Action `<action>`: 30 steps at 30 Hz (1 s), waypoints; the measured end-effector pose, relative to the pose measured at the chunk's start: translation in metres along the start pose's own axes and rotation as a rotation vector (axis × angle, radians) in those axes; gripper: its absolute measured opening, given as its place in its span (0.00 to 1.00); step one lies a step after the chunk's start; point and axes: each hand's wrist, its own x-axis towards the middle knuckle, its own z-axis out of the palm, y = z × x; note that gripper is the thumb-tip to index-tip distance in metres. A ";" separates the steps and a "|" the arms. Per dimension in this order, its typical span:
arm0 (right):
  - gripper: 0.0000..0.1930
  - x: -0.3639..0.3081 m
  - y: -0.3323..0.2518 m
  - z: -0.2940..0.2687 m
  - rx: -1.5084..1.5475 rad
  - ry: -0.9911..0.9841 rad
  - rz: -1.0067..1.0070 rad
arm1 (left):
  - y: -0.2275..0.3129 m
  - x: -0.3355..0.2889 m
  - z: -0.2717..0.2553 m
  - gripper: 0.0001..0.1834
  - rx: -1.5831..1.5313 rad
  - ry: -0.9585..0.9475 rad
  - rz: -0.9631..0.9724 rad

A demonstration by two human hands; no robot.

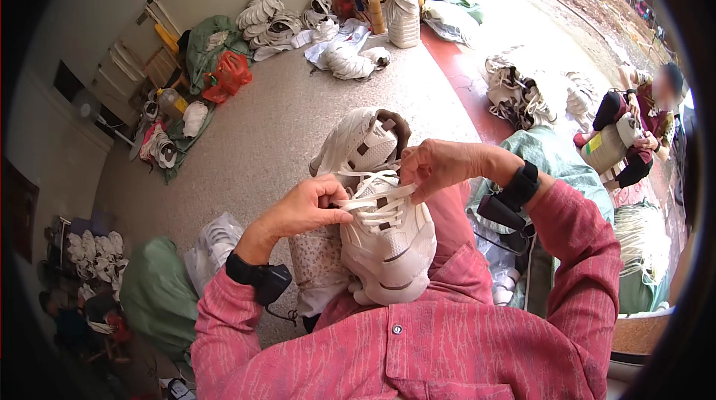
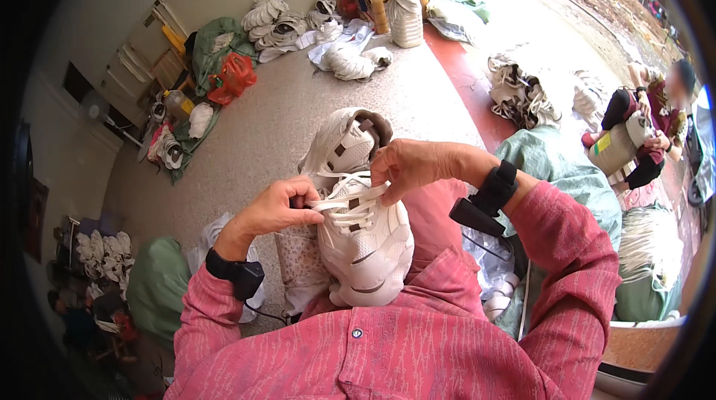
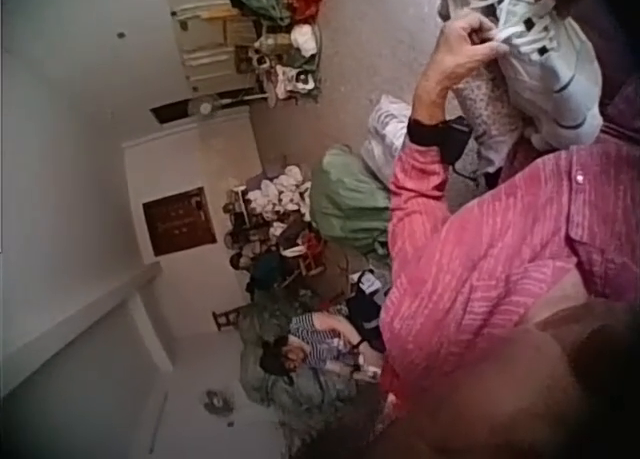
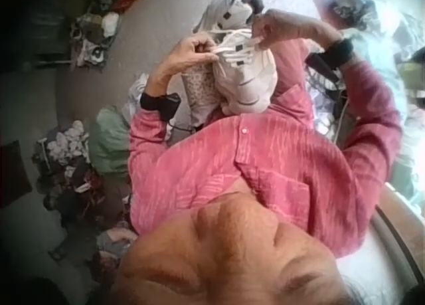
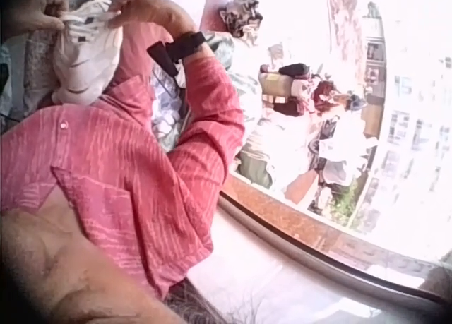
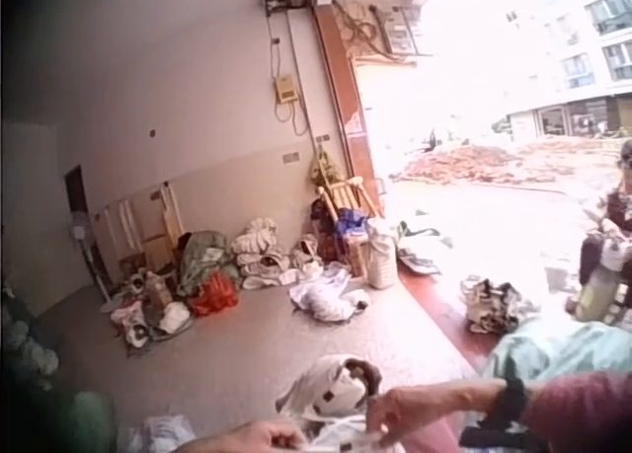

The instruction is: The recorder is lacing a white shoe and assembling shoe components in an industrial environment.

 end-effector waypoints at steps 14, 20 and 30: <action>0.18 -0.023 -0.037 0.007 -0.032 -0.185 0.453 | 0.007 -0.037 -0.001 0.21 -0.554 -0.307 -0.109; 0.20 -0.050 -0.005 0.022 0.541 -0.005 0.258 | 0.007 -0.054 0.003 0.45 -0.386 -0.153 0.024; 0.59 -0.059 -0.004 0.098 0.048 0.327 0.098 | -0.027 -0.044 0.075 0.67 0.262 0.202 0.270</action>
